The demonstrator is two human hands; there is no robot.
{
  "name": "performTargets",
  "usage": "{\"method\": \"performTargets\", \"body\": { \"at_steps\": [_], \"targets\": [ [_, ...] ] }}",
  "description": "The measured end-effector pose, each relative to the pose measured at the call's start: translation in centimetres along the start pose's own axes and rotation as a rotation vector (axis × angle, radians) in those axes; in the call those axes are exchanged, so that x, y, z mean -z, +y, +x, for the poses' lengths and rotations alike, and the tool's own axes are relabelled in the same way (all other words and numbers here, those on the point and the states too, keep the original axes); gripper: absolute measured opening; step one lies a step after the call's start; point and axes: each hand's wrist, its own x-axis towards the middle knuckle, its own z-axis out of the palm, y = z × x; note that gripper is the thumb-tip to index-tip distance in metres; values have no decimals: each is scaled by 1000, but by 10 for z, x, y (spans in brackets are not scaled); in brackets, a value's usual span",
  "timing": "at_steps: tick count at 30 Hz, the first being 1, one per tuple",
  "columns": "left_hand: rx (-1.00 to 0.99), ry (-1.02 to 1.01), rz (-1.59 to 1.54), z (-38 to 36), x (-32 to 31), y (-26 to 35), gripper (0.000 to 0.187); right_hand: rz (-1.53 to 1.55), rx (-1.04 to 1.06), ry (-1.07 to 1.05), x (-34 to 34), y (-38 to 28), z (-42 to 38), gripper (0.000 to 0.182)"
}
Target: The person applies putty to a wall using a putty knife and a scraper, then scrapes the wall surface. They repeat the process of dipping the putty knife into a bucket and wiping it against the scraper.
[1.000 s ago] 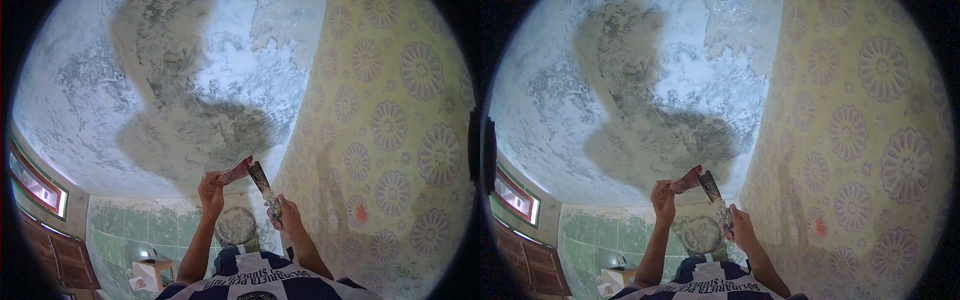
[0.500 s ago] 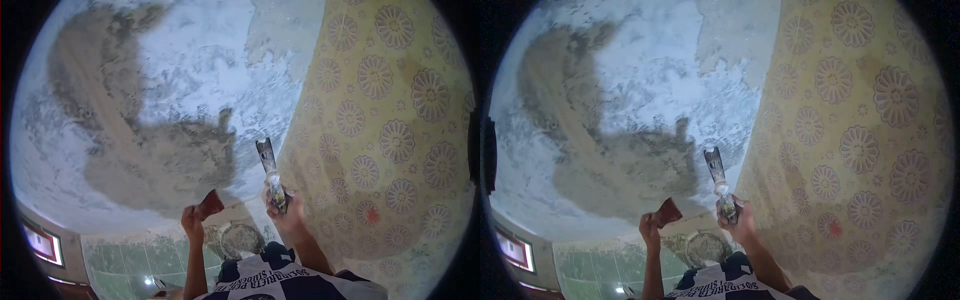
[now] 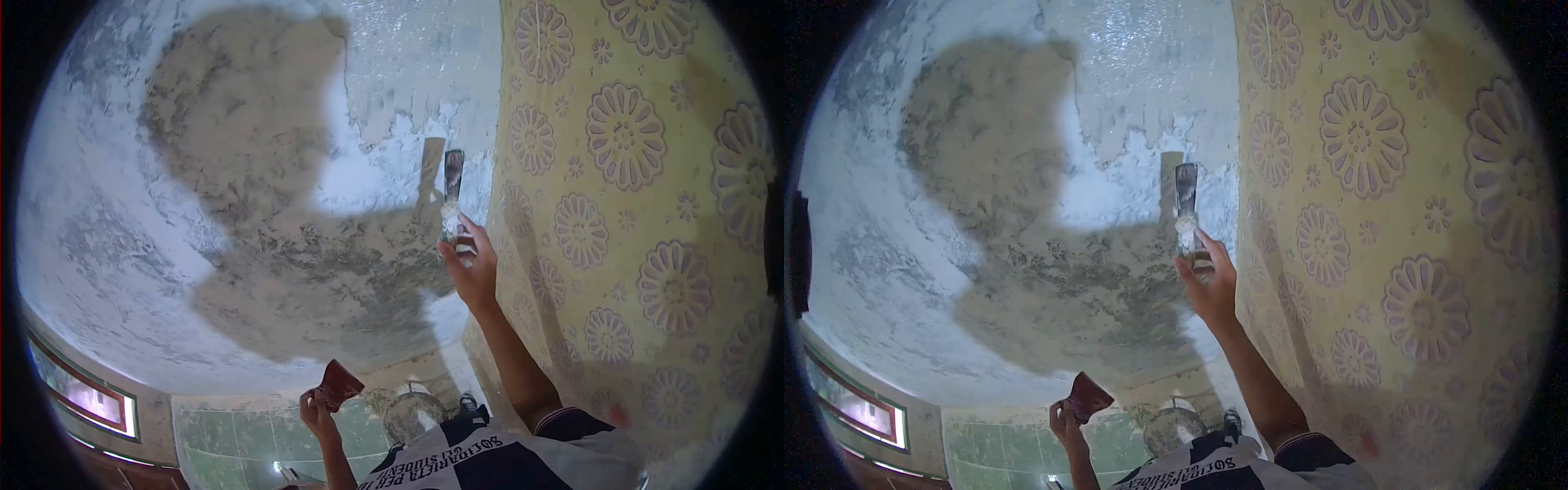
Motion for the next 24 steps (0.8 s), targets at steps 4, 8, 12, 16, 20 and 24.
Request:
{"method": "performTargets", "body": {
  "at_steps": [4,8,12,16,20,24],
  "targets": [
    [6,45,13,-5,-1,-16,15,-87,171,95,-9,4,45,57],
    [35,108,-5,-12,-18,-5,17,-62,302,180,-17,10,75,54],
    [4,123,-48,-11,-22,-12,17,-71,361,209,-22,14,87,54],
    [31,118,-36,-5,-26,-11,17,-27,257,165,-29,14,72,54],
    [34,117,-23,4,-26,-9,17,-16,213,113,-31,40,47,54],
    [14,113,-17,7,-29,-1,17,-89,228,153,-23,27,58,55]
  ]
}}
